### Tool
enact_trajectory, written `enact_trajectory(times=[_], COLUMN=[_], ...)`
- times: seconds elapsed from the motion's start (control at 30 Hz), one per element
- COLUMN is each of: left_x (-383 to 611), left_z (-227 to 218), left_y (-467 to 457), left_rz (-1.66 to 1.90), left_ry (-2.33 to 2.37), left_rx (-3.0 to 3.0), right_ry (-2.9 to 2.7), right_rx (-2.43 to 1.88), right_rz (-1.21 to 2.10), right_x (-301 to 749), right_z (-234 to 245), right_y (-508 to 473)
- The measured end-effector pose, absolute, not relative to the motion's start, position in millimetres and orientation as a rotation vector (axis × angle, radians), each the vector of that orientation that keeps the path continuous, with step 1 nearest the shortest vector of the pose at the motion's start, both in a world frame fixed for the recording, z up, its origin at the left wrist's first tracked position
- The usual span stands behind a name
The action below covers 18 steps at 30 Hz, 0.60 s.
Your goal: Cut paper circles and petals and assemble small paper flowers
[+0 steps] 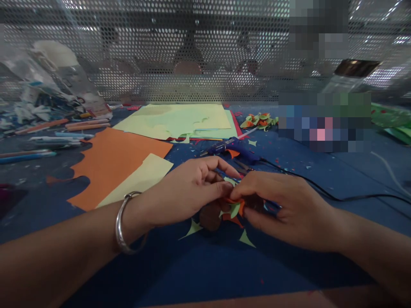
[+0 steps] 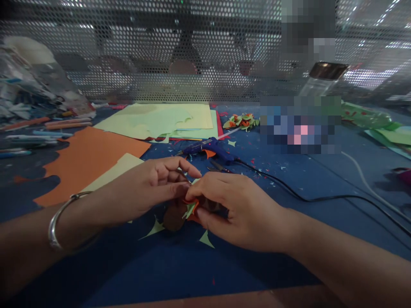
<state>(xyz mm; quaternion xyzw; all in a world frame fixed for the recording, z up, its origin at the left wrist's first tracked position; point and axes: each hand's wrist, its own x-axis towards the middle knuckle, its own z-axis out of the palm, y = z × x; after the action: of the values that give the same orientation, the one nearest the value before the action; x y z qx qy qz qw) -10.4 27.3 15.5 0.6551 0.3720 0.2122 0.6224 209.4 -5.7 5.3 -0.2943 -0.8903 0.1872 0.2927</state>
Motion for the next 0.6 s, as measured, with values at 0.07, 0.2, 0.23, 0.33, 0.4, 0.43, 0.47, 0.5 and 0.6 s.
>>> enact_trajectory(times=[0.07,0.2,0.23,0.33,0.4,0.43,0.47,0.5,0.6], left_x=[-10.6,-14.5,-15.6,-17.4,-17.2,-16.7,-16.2,-15.7,-14.5], left_z=[13.6,14.9,16.1,19.5,21.2,21.9,22.4,22.7,22.2], left_y=[25.2,19.2,17.6,13.0,10.3,9.2,8.2,7.5,6.3], left_rz=[0.600,0.883,0.933,0.970,0.943,0.935,0.931,0.938,0.961], left_ry=[0.901,0.996,1.006,0.987,0.947,0.929,0.909,0.890,0.852], left_rx=[1.587,1.805,1.862,2.030,2.126,2.168,2.209,2.252,2.365], right_ry=[-2.347,-2.302,-2.294,-2.268,-2.254,-2.249,-2.245,-2.243,-2.246], right_rx=[-0.810,-0.879,-0.891,-0.923,-0.939,-0.947,-0.954,-0.958,-0.962], right_rz=[0.508,0.524,0.518,0.495,0.485,0.483,0.481,0.481,0.498], right_x=[209.4,210.7,211.2,212.7,213.7,214.3,214.9,215.5,217.0], right_z=[5.4,6.8,7.3,8.4,8.8,8.8,8.8,8.8,8.4], right_y=[-5.0,-3.0,-2.5,-1.1,-0.3,0.1,0.4,0.7,1.6])
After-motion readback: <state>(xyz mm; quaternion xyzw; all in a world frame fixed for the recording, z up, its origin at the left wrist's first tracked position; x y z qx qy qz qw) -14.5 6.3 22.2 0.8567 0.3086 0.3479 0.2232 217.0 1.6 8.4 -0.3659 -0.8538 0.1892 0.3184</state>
